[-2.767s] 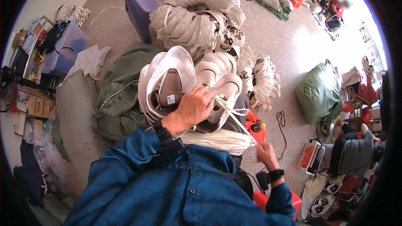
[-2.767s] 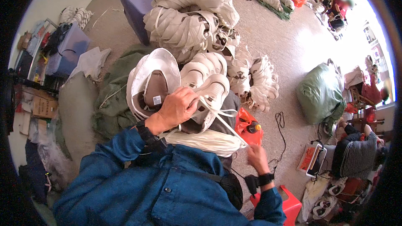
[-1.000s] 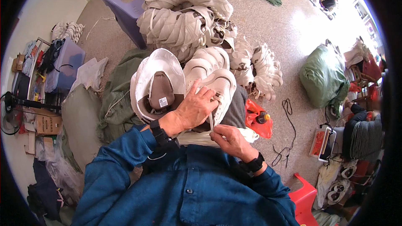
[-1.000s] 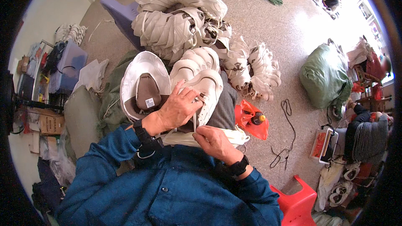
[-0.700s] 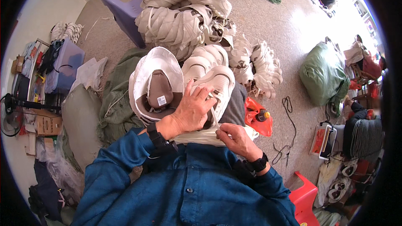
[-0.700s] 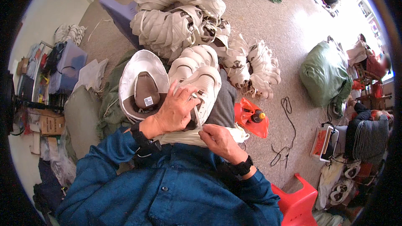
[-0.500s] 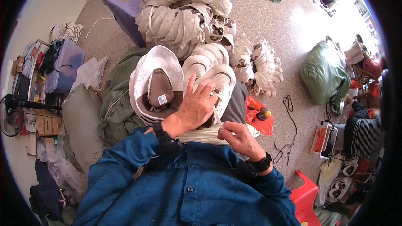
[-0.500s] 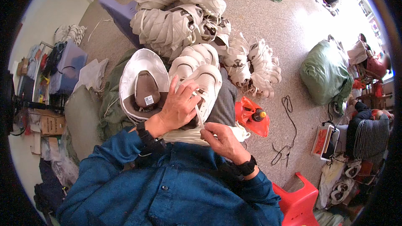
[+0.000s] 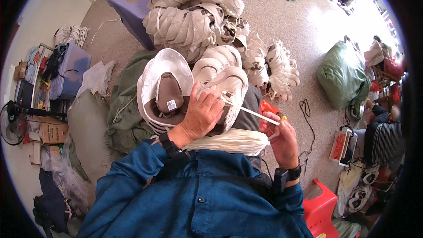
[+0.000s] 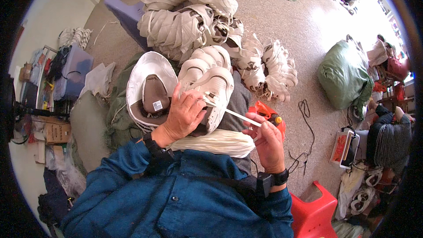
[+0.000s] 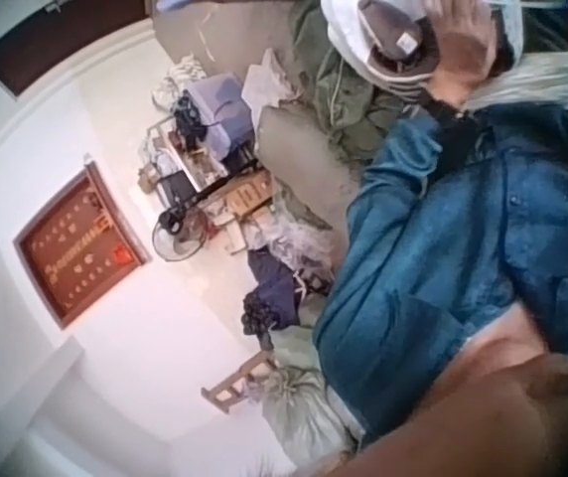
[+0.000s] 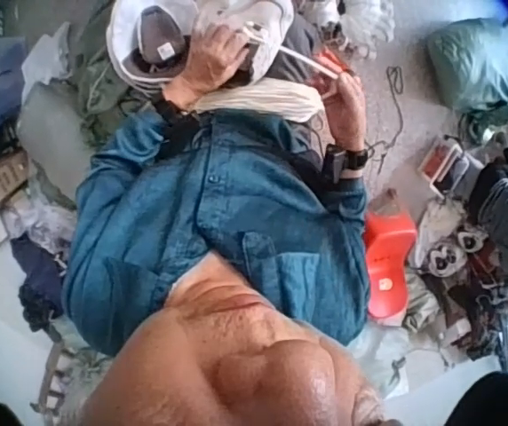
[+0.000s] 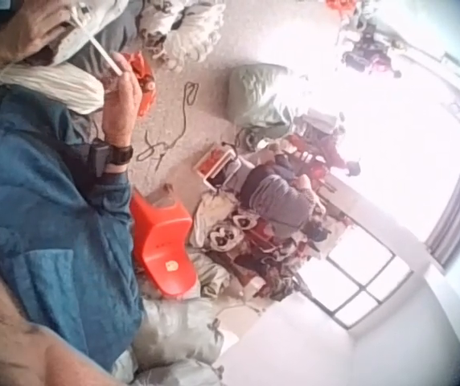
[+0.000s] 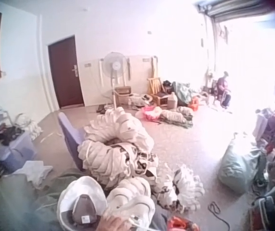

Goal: Lacing white high-top shoes from a pile.

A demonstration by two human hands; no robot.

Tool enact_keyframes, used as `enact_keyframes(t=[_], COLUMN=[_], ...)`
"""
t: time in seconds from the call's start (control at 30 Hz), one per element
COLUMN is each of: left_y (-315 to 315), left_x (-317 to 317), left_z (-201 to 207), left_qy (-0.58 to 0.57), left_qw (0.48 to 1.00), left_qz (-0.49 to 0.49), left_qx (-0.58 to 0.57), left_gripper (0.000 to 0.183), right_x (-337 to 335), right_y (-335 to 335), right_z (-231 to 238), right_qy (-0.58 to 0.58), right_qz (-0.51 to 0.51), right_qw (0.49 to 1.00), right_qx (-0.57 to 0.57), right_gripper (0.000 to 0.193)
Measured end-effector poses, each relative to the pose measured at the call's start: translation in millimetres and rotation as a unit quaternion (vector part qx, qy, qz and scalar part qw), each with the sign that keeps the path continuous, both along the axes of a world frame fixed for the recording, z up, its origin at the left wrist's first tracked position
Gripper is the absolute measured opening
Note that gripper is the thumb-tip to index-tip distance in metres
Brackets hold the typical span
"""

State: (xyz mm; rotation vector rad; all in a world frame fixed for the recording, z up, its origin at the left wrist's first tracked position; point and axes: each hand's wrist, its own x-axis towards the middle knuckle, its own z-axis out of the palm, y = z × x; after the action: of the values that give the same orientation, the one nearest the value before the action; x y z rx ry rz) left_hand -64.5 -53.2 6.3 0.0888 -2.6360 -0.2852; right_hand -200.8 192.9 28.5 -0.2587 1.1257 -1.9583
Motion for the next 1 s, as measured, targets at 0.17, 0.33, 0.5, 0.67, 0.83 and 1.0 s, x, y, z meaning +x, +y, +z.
enact_keyframes(t=[0.17,0.33,0.5,0.67,0.83,1.0], left_y=[1,-5,-24,-45,2,34], left_x=[-13,-13,10,34,38,11], left_z=[-9,-2,44,72,57,2], left_qy=[0.004,0.018,-0.063,-0.005,-0.218,-0.133], left_qw=[1.000,1.000,0.884,0.971,0.880,0.890], left_qz=[-0.006,-0.005,0.115,0.064,-0.032,-0.015], left_qx=[-0.025,0.003,0.449,0.231,0.420,0.436], left_gripper=[0.023,0.022,0.029,0.039,0.045,0.028], right_x=[-6,-15,-25,-58,-95,-116], right_y=[9,30,84,178,262,190], right_z=[0,-4,-36,-69,-82,-66], right_qy=[-0.091,-0.134,-0.235,-0.207,-0.153,-0.013], right_qz=[-0.049,-0.095,-0.170,-0.243,-0.436,-0.256], right_qw=[0.987,0.968,0.922,0.926,0.886,0.964], right_qx=[-0.126,-0.189,-0.257,-0.200,0.037,0.074], right_gripper=[0.035,0.037,0.032,0.030,0.022,0.041])
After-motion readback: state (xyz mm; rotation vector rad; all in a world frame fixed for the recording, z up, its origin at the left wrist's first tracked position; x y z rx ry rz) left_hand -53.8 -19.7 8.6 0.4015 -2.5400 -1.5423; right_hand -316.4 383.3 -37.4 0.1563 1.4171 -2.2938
